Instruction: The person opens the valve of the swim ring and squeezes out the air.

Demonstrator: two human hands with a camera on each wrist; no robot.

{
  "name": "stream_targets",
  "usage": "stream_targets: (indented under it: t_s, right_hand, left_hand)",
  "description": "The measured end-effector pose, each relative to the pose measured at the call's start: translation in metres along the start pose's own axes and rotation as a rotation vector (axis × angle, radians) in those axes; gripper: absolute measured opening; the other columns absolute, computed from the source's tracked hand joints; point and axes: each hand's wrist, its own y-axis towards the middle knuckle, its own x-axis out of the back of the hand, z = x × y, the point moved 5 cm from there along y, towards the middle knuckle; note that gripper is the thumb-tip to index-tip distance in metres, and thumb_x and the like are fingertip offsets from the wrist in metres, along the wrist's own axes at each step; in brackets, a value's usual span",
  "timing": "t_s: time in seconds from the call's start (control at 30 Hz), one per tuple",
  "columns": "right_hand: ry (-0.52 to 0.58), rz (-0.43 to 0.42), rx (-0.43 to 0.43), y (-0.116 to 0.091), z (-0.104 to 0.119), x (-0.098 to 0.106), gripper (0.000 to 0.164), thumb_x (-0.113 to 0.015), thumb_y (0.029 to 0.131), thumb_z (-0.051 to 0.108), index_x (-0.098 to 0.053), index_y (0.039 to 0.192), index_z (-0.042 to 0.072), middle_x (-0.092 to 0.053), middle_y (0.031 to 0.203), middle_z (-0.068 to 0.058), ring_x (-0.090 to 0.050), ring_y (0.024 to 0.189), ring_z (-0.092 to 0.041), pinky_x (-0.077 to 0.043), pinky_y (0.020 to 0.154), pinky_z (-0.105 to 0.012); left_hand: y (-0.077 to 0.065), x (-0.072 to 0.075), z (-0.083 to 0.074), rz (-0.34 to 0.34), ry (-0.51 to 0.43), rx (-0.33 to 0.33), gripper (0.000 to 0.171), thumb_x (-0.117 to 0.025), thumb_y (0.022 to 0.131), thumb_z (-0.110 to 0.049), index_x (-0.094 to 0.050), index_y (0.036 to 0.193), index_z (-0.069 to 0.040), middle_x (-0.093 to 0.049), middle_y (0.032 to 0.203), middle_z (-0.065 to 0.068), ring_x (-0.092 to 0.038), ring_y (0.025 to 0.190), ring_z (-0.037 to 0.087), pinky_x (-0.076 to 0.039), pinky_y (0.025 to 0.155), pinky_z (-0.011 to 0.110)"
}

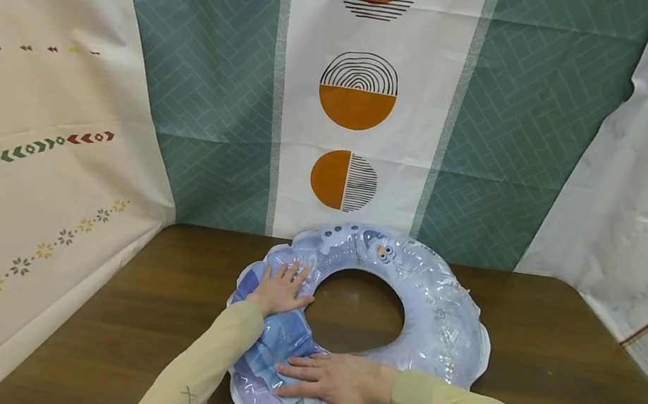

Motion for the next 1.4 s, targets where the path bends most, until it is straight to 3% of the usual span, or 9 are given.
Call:
stream_targets:
  t_s: [0.4,0.6,0.77,0.93,1.1,1.27,1.4]
  right_hand:
    - [-0.001,0.003,-0.004,0.001,-0.001,0.002,0.064,-0.033,0.092,0.056,-0.017,0.146,0.025,-0.010,0.149,-0.001,-0.008,0.133,-0.017,-0.018,0.101,-0.036]
    - [0.009,-0.031,-0.006,0.002,-0.002,0.013,0.065,-0.035,0.090,0.058,-0.022,0.145,0.026,-0.013,0.149,0.001,-0.012,0.132,-0.015,-0.021,0.100,-0.036]
    - [0.049,-0.107,-0.049,-0.005,-0.003,0.029,0.065,-0.039,0.089,0.058,-0.031,0.143,0.022,-0.027,0.144,-0.003,-0.023,0.129,-0.012,-0.025,0.098,-0.029]
    - [0.047,-0.260,-0.232,-0.024,-0.017,0.075,0.065,-0.045,0.086,0.059,-0.042,0.137,0.018,-0.043,0.135,-0.003,-0.037,0.122,-0.018,-0.032,0.095,-0.036]
    - [0.023,-0.410,-0.478,-0.036,-0.050,0.110,0.068,-0.044,0.084,0.062,-0.042,0.137,0.020,-0.048,0.130,0.002,-0.042,0.118,-0.019,-0.025,0.096,-0.048]
    - [-0.003,-0.471,-0.677,-0.041,-0.080,0.116,0.073,-0.039,0.083,0.067,-0.036,0.140,0.022,-0.044,0.133,-0.003,-0.040,0.120,-0.027,-0.018,0.093,-0.061]
    - [-0.042,-0.472,-0.784,-0.043,-0.102,0.115,0.075,-0.037,0.083,0.068,-0.030,0.143,0.024,-0.038,0.137,-0.011,-0.032,0.123,-0.037,-0.018,0.091,-0.063]
  left_hand:
    - [0.000,-0.003,0.000,0.002,-0.040,-0.005,0.071,-0.035,0.091,-0.056,-0.021,0.145,-0.012,-0.022,0.144,0.016,-0.022,0.128,0.037,-0.011,0.096,0.059]
    - [-0.002,-0.002,0.007,0.045,-0.086,0.002,0.071,-0.033,0.091,-0.056,-0.018,0.146,-0.013,-0.016,0.146,0.016,-0.016,0.130,0.037,-0.008,0.097,0.059]
    - [-0.003,-0.005,0.007,0.076,-0.104,0.008,0.071,-0.032,0.091,-0.057,-0.019,0.145,-0.013,-0.016,0.146,0.015,-0.015,0.130,0.037,-0.007,0.097,0.058]
    - [-0.004,-0.004,0.004,0.084,-0.121,0.005,0.069,-0.032,0.092,-0.055,-0.021,0.145,-0.012,-0.016,0.146,0.016,-0.014,0.130,0.038,-0.006,0.097,0.058]
    - [-0.004,-0.004,0.005,0.080,-0.113,0.013,0.069,-0.031,0.092,-0.055,-0.019,0.145,-0.012,-0.015,0.146,0.016,-0.013,0.130,0.038,-0.006,0.097,0.058]
    - [-0.003,-0.010,0.004,0.083,-0.107,0.001,0.072,-0.030,0.091,-0.058,-0.021,0.145,-0.012,-0.015,0.146,0.016,-0.014,0.130,0.038,-0.007,0.096,0.059]
    - [-0.001,-0.014,0.005,0.071,-0.108,0.007,0.073,-0.028,0.090,-0.061,-0.022,0.145,-0.014,-0.015,0.147,0.015,-0.014,0.130,0.038,-0.006,0.097,0.059]
